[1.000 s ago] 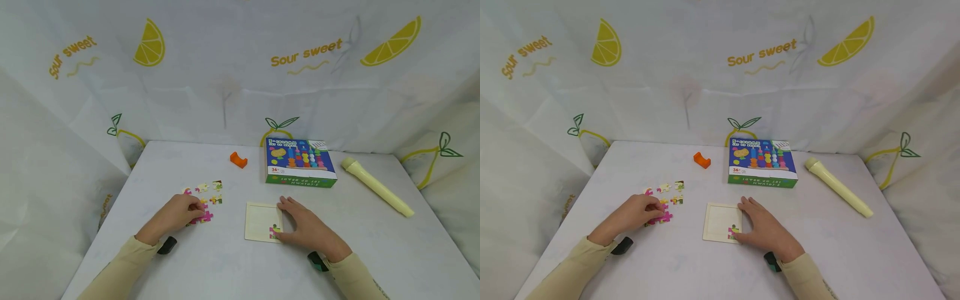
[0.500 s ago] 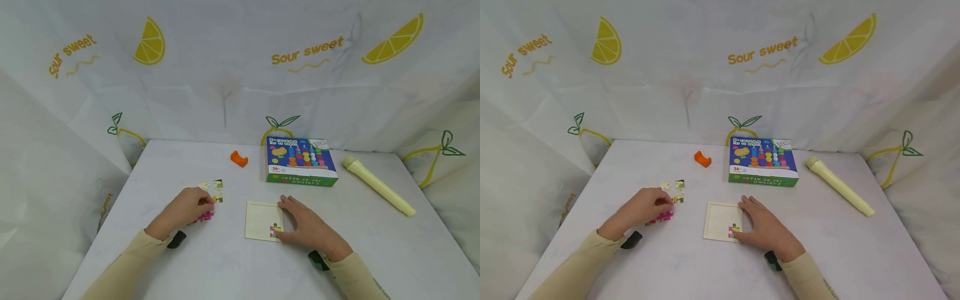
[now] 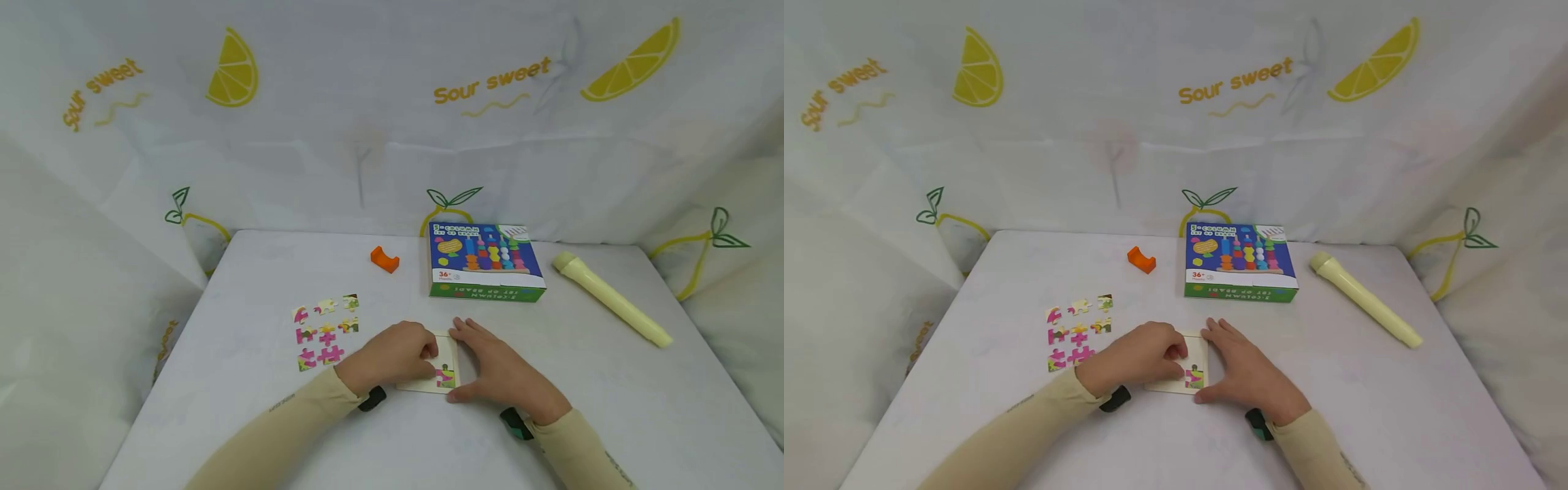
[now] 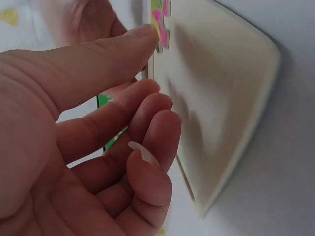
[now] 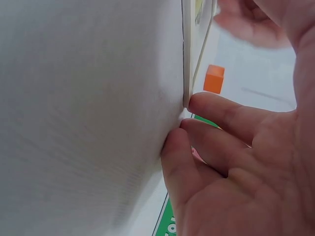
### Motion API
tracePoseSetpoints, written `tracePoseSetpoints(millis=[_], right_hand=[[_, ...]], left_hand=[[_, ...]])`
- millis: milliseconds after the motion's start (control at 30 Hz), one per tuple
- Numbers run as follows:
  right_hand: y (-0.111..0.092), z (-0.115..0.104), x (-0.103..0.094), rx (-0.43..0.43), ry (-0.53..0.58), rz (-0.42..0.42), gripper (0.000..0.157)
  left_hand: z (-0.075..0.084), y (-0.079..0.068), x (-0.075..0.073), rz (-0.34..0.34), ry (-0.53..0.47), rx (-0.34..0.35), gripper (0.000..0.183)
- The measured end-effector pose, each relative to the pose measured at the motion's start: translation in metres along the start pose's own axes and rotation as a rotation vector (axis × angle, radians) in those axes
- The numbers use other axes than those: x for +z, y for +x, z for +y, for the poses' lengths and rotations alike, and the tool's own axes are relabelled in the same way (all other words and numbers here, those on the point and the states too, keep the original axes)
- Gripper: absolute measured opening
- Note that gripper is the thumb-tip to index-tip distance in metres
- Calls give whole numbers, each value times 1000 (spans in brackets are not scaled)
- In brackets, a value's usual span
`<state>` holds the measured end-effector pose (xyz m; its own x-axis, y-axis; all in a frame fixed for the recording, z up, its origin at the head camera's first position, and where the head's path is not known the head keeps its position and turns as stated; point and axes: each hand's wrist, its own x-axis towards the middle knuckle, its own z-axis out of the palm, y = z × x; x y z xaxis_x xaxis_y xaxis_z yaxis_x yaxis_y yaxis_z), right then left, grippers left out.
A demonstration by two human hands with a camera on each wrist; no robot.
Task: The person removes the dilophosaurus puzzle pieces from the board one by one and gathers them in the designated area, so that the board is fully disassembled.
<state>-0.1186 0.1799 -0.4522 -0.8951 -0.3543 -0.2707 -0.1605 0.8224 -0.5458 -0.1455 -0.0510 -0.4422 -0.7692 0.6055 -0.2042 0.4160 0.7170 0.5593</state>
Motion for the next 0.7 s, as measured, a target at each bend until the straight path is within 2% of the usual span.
tracePoseSetpoints(millis=[133,333,700], right_hand=[[0,-1,0,-38,11,11,116],[1,0,1,-48,5,25,115],[0,0,2,-28,-5,21,116]], left_hand=[[8,6,6,-13,36,-6,24],[13,8,8,-16,44,15,22],[15,9,11,-26,-22,21,18]])
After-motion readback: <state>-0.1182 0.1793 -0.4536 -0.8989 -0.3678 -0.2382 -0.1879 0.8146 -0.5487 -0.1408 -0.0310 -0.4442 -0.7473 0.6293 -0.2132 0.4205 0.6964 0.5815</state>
